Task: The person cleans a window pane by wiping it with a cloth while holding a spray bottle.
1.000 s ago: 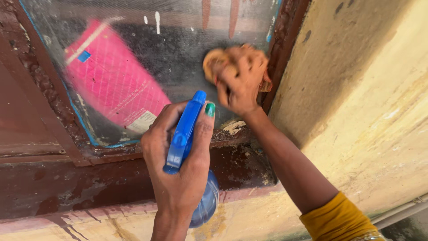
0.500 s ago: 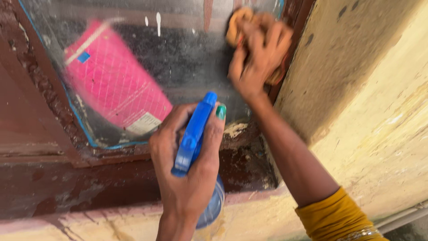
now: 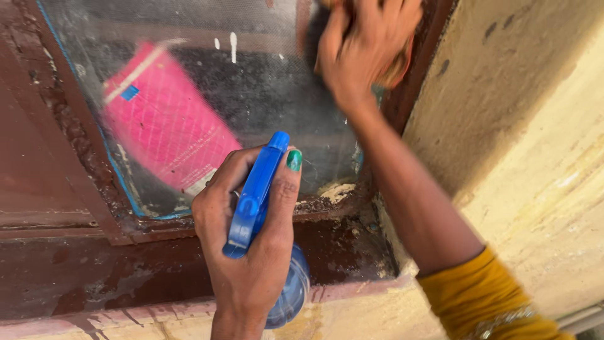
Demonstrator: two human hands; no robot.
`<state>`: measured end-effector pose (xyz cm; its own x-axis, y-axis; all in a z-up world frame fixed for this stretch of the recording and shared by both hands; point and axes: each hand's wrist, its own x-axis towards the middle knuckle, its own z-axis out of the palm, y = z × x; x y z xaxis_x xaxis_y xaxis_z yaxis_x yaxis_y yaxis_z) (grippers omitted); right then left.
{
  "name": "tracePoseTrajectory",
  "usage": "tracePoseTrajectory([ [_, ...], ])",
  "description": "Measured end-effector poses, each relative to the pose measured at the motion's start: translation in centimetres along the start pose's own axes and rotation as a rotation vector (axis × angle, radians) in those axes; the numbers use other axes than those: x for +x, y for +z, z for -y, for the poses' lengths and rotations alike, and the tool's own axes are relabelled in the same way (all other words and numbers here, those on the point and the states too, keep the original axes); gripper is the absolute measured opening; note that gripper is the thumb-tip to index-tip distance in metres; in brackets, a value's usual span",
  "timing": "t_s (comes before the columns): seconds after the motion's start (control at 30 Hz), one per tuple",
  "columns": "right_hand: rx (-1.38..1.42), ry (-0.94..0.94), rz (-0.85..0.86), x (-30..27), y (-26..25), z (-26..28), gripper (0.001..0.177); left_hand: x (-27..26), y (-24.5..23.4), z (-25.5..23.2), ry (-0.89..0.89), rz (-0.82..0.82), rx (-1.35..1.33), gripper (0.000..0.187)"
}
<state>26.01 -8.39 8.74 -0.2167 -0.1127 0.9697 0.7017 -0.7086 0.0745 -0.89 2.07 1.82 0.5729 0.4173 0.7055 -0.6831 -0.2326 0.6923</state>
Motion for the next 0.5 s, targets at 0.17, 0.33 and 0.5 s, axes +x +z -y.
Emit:
tracePoseTrajectory([
  [0.17,0.07,-0.228,0.106,-3.9,-3.5,4.2,0.029,0.3,-0.5,0.6,-0.005,0.011,0.008,0.012],
  [0.33,0.156,-0.492,0.289,-3.0,-3.7,4.5,0.028,0.2,-1.2,0.0,-0.002,-0.014,0.018,0.011],
  [0.5,0.116,-0.349,0.218,1.8,-0.7,4.3,0.025,0.5,-1.9,0.0,0.007,-0.024,0.07,0.011],
])
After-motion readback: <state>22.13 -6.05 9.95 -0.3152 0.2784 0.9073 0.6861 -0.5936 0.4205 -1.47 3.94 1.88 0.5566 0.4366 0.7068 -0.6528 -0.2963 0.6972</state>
